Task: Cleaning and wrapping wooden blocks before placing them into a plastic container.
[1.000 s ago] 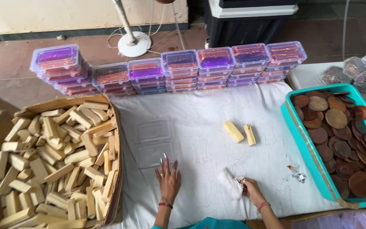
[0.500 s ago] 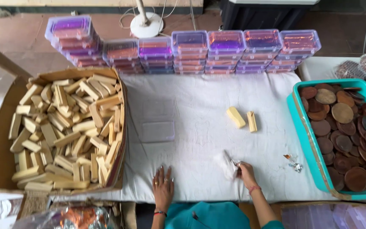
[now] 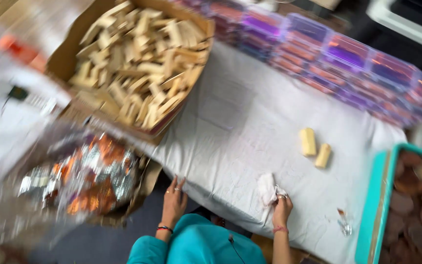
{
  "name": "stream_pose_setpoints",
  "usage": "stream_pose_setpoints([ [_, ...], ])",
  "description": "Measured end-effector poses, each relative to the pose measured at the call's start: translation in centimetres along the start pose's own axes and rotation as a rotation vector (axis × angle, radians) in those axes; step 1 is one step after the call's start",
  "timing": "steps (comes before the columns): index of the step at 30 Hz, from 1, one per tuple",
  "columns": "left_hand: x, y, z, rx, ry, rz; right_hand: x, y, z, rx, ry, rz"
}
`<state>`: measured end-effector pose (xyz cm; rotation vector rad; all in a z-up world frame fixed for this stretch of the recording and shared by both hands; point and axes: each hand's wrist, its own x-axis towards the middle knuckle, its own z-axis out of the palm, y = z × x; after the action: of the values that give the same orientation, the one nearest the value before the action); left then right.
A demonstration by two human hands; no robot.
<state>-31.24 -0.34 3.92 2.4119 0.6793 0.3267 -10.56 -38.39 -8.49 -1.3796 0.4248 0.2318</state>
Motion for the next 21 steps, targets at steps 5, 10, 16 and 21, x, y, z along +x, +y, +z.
stream_pose_setpoints([
  [5, -5.6, 2.1, -8.9, -0.082, 0.246, -0.199, 0.2, -0.4, -0.4, 0.036, -0.071, -0.040],
  [10, -6.8, -0.3, -17.7, 0.093, 0.515, -0.149, -1.0, -2.5, 1.6, -0.087, -0.062, -0.129],
  [16, -3.6, -8.7, -25.6, 0.187, 1.017, -0.071, 3.2, 3.0, -3.5, 0.021, -0.049, -0.269],
  [21, 1.1, -21.2, -29.1, 0.227, 0.786, -0.542, -0.6, 2.5, -5.4, -0.008, -0.040, -0.268],
])
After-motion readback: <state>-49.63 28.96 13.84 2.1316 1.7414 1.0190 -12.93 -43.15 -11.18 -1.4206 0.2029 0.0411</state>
